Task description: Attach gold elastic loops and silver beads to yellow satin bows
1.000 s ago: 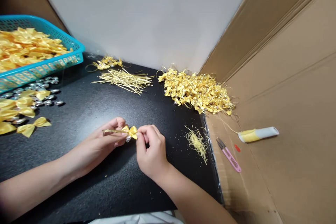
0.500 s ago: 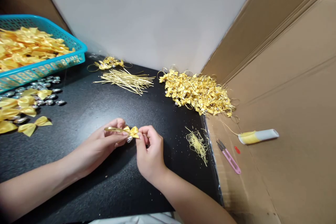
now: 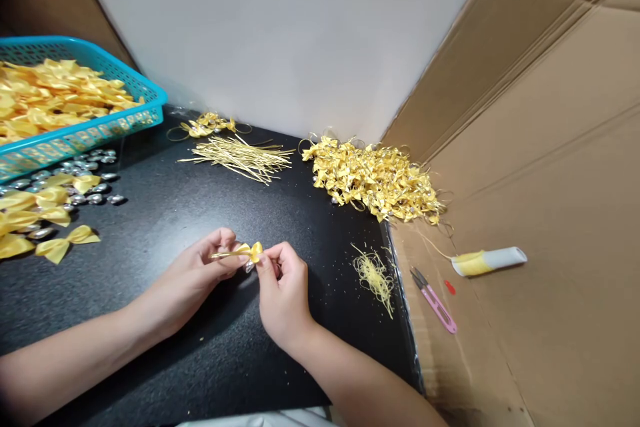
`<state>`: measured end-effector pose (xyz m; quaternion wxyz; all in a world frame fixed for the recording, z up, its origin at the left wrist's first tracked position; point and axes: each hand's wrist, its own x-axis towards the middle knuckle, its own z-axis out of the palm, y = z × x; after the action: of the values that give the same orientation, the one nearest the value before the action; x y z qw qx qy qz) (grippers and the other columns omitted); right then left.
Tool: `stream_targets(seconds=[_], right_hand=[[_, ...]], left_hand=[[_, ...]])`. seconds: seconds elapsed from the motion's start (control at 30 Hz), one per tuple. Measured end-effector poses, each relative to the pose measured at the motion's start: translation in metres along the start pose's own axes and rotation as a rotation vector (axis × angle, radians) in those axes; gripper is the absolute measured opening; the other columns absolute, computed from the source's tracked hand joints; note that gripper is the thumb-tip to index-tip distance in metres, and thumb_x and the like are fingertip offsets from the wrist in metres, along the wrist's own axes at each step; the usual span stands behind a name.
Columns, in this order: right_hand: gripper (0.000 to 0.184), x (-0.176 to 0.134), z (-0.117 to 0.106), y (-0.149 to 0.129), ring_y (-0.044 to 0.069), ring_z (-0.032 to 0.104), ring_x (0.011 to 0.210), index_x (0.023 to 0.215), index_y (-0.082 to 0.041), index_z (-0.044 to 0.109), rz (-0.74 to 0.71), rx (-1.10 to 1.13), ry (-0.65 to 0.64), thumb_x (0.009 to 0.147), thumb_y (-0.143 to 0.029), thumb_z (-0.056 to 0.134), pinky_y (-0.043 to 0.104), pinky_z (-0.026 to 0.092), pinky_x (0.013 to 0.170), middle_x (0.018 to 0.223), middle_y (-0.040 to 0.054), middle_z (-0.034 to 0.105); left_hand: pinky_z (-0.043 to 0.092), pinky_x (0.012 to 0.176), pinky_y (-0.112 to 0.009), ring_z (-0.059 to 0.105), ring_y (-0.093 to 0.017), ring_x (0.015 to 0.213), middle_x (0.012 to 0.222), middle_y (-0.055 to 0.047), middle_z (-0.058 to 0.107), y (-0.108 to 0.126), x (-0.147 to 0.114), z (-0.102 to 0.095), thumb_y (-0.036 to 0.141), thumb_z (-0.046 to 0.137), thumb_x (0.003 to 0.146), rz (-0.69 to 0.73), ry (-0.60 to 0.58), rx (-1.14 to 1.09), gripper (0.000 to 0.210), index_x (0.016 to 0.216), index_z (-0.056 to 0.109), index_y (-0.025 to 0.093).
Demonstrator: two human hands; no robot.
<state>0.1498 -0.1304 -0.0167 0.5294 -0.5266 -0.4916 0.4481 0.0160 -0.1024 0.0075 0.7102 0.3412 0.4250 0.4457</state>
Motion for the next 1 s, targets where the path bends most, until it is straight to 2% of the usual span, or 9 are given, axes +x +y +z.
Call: stream_targets(seconds=[0.13,0.27,0.43,0.5,0.63,0.73,0.8,0.9,1.0], right_hand=[[0.017,0.004,-0.007,-0.006,0.013,0.052,0.066,0.083,-0.018,0.059,-0.042,-0.040,-0.033,0.090,-0.032,0.053,0.025,0.042,0.063,0.073,0.0005,0.058],[0.020,0.009,-0.014,-0.009,0.014,0.054,0.070,0.075,-0.018,0.059,-0.190,-0.215,-0.022,0.091,-0.028,0.051,0.027,0.043,0.066,0.071,0.0007,0.057],[0.019,0.013,-0.014,-0.005,0.015,0.056,0.068,0.076,-0.018,0.062,-0.158,-0.214,-0.037,0.090,-0.025,0.053,0.027,0.045,0.065,0.071,0.0011,0.061],[0.016,0.013,-0.015,-0.008,0.016,0.058,0.074,0.079,-0.018,0.065,-0.196,-0.254,-0.006,0.090,-0.024,0.054,0.029,0.047,0.069,0.077,0.0028,0.063],[0.012,0.006,-0.018,-0.021,0.019,0.054,0.084,0.086,-0.021,0.070,-0.559,-0.460,0.191,0.086,-0.019,0.058,0.035,0.044,0.076,0.084,0.0043,0.057],[0.013,-0.001,-0.015,-0.025,0.018,0.050,0.075,0.090,-0.024,0.071,-0.787,-0.630,0.141,0.082,-0.018,0.063,0.036,0.039,0.072,0.077,0.0027,0.053],[0.016,-0.003,-0.011,-0.023,0.018,0.049,0.074,0.096,-0.025,0.071,-0.812,-0.714,0.143,0.083,-0.018,0.064,0.037,0.036,0.072,0.077,0.0026,0.054],[0.016,-0.001,-0.008,-0.018,0.018,0.048,0.073,0.099,-0.025,0.070,-0.767,-0.777,0.222,0.086,-0.020,0.063,0.037,0.032,0.071,0.075,0.0028,0.054],[0.014,0.002,-0.009,-0.017,0.019,0.046,0.073,0.099,-0.025,0.071,-0.748,-0.831,0.233,0.087,-0.022,0.063,0.037,0.029,0.071,0.073,0.0031,0.056]], left_hand=[[0.038,0.059,-0.019,0.052,-0.009,0.061,0.062,0.008,0.053,0.003,0.000,0.000,0.021,0.080,0.064,0.022,0.033,-0.008,0.040,0.073,0.041,0.021],[0.040,0.061,-0.020,0.055,-0.010,0.063,0.064,0.007,0.057,0.007,0.000,0.000,0.020,0.080,0.063,0.035,0.056,-0.014,0.041,0.072,0.040,0.020],[0.042,0.064,-0.021,0.058,-0.012,0.066,0.066,0.006,0.058,0.004,0.000,0.001,0.023,0.083,0.061,0.033,0.040,-0.018,0.042,0.072,0.043,0.020],[0.042,0.063,-0.021,0.057,-0.011,0.065,0.065,0.006,0.057,0.002,0.001,0.000,0.024,0.084,0.061,0.058,0.054,0.002,0.043,0.071,0.042,0.020],[0.041,0.062,-0.020,0.054,-0.010,0.062,0.064,0.007,0.055,0.003,0.003,-0.001,0.025,0.084,0.063,0.176,0.115,0.101,0.044,0.071,0.041,0.021],[0.043,0.064,-0.022,0.055,-0.012,0.066,0.068,0.006,0.059,0.005,0.002,-0.001,0.023,0.081,0.066,0.286,0.117,0.211,0.041,0.072,0.041,0.021],[0.042,0.065,-0.023,0.056,-0.013,0.067,0.068,0.005,0.060,0.007,0.000,0.001,0.021,0.079,0.069,0.365,0.124,0.300,0.038,0.071,0.042,0.022],[0.036,0.060,-0.024,0.051,-0.012,0.063,0.067,0.004,0.061,0.007,-0.004,0.003,0.017,0.077,0.071,0.465,0.157,0.431,0.034,0.069,0.043,0.022],[0.033,0.058,-0.024,0.045,-0.011,0.059,0.065,0.005,0.060,0.006,-0.006,0.003,0.015,0.075,0.073,0.545,0.159,0.542,0.032,0.069,0.043,0.022]])
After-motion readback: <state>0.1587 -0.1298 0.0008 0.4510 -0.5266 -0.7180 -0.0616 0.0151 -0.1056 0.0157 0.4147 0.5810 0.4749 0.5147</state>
